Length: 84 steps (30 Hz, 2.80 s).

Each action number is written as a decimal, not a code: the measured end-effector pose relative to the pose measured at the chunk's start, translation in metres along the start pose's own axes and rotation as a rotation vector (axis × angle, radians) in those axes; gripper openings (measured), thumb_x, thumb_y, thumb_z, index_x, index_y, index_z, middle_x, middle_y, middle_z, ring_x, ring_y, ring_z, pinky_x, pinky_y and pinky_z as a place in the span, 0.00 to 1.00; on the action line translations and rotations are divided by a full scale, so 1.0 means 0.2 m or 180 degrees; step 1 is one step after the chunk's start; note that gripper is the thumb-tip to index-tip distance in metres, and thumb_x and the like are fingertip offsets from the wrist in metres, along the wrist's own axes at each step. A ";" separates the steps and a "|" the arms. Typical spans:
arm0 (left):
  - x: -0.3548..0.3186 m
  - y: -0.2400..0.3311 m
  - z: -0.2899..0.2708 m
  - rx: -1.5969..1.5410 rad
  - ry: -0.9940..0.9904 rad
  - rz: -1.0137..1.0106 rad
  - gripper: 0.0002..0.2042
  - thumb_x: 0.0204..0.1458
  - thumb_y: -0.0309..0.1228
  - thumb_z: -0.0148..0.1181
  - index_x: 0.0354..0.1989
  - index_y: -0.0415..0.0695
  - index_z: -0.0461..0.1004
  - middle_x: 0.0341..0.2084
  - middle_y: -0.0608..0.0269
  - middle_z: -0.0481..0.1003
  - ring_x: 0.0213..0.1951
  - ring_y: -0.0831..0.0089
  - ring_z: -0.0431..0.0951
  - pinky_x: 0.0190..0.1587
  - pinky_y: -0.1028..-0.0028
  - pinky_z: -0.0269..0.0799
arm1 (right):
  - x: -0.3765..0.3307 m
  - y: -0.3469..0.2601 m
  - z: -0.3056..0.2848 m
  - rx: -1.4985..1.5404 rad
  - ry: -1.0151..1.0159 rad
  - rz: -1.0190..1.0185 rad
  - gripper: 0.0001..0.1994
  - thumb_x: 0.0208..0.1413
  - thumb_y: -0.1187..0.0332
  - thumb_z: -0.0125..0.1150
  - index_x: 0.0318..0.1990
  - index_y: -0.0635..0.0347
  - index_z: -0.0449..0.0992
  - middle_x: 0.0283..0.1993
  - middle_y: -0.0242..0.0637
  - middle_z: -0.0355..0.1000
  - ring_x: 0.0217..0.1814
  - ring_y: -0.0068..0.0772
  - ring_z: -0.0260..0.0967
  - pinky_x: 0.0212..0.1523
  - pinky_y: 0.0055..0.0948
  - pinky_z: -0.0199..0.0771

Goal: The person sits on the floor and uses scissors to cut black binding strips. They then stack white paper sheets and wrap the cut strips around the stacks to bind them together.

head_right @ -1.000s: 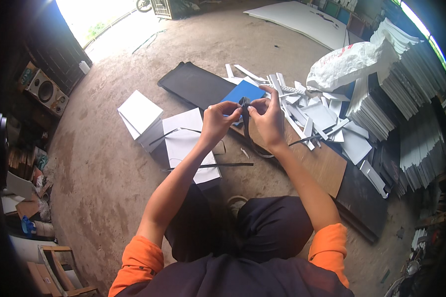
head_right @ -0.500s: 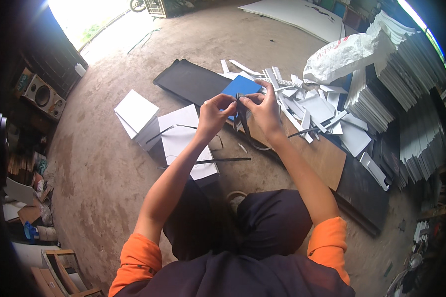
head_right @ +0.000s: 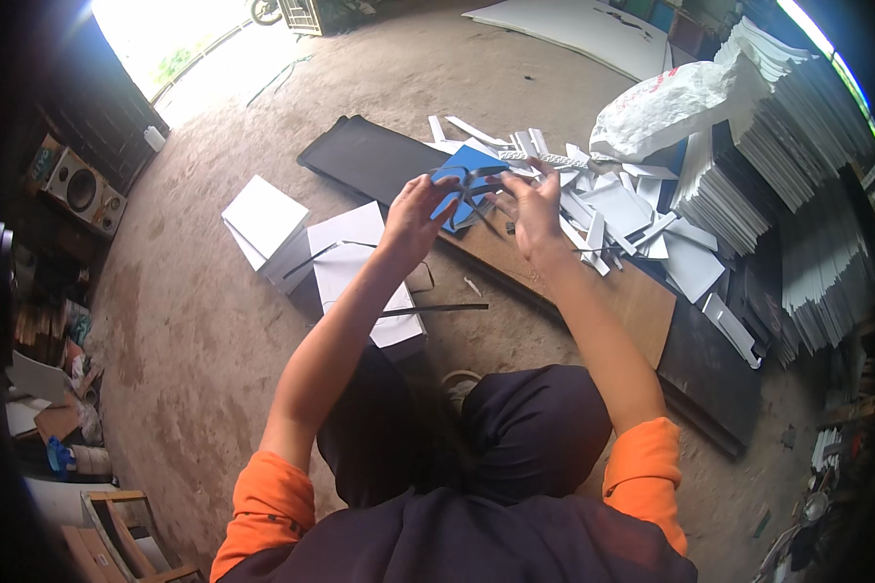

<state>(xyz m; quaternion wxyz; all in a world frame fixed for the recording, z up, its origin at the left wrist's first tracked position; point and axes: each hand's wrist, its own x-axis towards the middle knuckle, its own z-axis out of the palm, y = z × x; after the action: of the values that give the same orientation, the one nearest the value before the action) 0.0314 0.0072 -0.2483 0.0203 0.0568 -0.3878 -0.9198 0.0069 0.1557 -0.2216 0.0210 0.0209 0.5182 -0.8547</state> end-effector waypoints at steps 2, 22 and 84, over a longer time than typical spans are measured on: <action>0.02 0.05 -0.06 -0.0317 0.0311 -0.0229 0.03 0.57 0.31 0.42 0.33 0.48 0.59 0.20 0.71 0.64 0.30 0.79 0.68 0.48 0.70 0.64 | 0.07 -0.02 -0.09 0.0740 -0.0136 0.0311 0.23 0.47 0.82 0.47 0.50 0.58 0.49 0.36 0.44 0.63 0.38 0.39 0.69 0.37 0.38 0.76; 0.11 0.50 -1.09 0.4467 0.3137 0.1801 0.11 0.50 0.36 0.53 0.32 0.40 0.68 0.21 0.51 0.74 0.27 0.60 0.76 0.31 0.67 0.68 | 0.33 -0.13 -1.46 -0.5362 0.0624 -0.1566 0.07 0.48 0.77 0.47 0.37 0.62 0.66 0.32 0.54 0.68 0.38 0.56 0.65 0.37 0.43 0.64; 0.10 -0.03 -0.15 0.5254 -0.2216 0.0952 0.11 0.52 0.34 0.47 0.36 0.39 0.69 0.27 0.50 0.72 0.37 0.56 0.73 0.43 0.62 0.66 | 0.07 0.15 -0.31 -0.4653 -0.1630 -0.1206 0.20 0.47 0.79 0.36 0.52 0.68 0.59 0.46 0.57 0.65 0.48 0.52 0.63 0.51 0.38 0.63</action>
<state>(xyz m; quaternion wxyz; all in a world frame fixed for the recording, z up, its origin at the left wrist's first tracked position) 0.0159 -0.0116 -0.2753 -0.0261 -0.2788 -0.9110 -0.3026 -0.0044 0.1975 -0.2774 0.0022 -0.2837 0.9214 -0.2656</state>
